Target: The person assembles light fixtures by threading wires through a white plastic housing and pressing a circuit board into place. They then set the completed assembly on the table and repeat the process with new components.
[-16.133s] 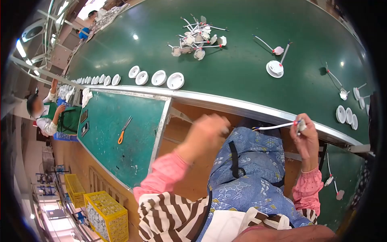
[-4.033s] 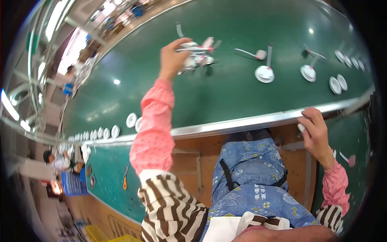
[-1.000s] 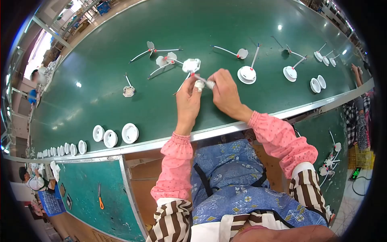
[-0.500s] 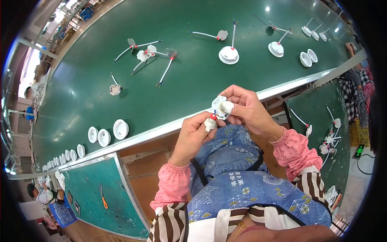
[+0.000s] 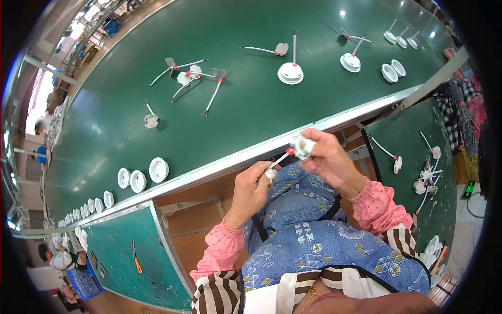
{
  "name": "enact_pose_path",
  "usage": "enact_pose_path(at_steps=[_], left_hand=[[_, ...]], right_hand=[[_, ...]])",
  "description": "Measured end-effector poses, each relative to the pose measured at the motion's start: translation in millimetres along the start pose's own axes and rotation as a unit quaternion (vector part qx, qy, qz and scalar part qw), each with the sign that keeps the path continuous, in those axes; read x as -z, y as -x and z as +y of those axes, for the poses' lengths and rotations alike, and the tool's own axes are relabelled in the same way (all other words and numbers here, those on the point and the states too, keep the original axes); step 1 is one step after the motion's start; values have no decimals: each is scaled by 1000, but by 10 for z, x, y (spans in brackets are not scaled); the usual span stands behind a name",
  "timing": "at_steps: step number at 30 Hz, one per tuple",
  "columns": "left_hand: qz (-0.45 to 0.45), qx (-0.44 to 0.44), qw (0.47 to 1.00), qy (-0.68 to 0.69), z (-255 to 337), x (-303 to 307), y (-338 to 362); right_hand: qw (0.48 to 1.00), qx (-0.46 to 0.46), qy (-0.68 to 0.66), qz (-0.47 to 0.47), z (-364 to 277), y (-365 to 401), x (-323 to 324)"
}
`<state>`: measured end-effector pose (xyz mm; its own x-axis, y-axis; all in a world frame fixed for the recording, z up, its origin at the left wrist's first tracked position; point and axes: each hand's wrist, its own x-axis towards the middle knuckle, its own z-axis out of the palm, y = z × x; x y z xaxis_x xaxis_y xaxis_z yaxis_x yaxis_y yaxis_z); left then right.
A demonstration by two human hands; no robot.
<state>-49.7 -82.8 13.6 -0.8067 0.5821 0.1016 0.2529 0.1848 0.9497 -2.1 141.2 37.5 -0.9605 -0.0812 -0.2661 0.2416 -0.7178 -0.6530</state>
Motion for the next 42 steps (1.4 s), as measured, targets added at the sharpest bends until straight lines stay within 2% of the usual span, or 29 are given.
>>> enact_pose_path(at_steps=[1, 2, 5, 8, 11, 15, 17, 19, 21, 23, 24, 25, 26, 29, 30, 32, 35, 37, 38, 39, 42], left_hand=[[23, -12, 999, -34, -19, 14, 56], [50, -80, 987, -132, -73, 29, 101], [73, -112, 963, -233, -59, 9, 198], [81, -146, 918, -359, -87, -13, 268], [31, -144, 883, -446, -131, -97, 364], [62, -214, 876, -428, -221, -87, 399], [63, -244, 870, -424, -211, -48, 440], [42, -219, 853, -471, -237, 133, 509], [29, -147, 854, -498, -257, 534, 628], [112, -122, 844, -510, -216, 1034, 693], [138, -58, 836, -528, -92, 1219, 660], [142, -31, 842, -520, -18, 1443, 632], [155, -42, 832, -531, -54, 1667, 575], [158, -7, 806, -570, -550, 2144, 416], [170, 28, 839, -517, -670, 2173, 384], [179, 92, 894, -400, -834, 2087, 208], [165, -33, 912, -375, -680, 1302, -130], [130, -114, 921, -349, -589, 594, -519], [114, -147, 923, -336, -512, 243, -733], [94, -163, 932, -311, -454, -99, -964], [18, -193, 950, -246, -211, -1025, -1744]], right_hand=[[1000, 13, -6, 4, -22, 13, 33], [1000, 20, -7, -4, -32, 43, 37], [1000, 14, -4, -2, 5, 86, 47], [1000, 24, 11, 13, 43, 97, 25], [999, 29, 41, 17, 56, 178, 24], [995, 43, 79, 53, 4, 244, 35], [989, 55, 92, 105, -25, 249, 0], [992, 108, -15, 60, -89, 226, 160], [979, 175, -8, 107, -251, 206, 310], [982, 179, 11, 55, -344, 231, 529], [984, 169, 17, 48, -303, 203, 523], [986, 162, 24, 42, -261, 181, 517], [986, 157, 32, 38, -225, 161, 506], [992, 122, 8, 37, -95, 73, 323], [993, 119, 1, 22, -86, 68, 247], [993, 116, -2, -10, -129, 64, 264], [992, 124, -26, 24, -160, 180, 204], [985, 129, -50, 103, -196, 273, 83], [987, 140, -55, 64, -208, 330, 173], [987, 147, -58, 20, -235, 398, 249], [973, 216, -36, 78, -378, 695, 326]])
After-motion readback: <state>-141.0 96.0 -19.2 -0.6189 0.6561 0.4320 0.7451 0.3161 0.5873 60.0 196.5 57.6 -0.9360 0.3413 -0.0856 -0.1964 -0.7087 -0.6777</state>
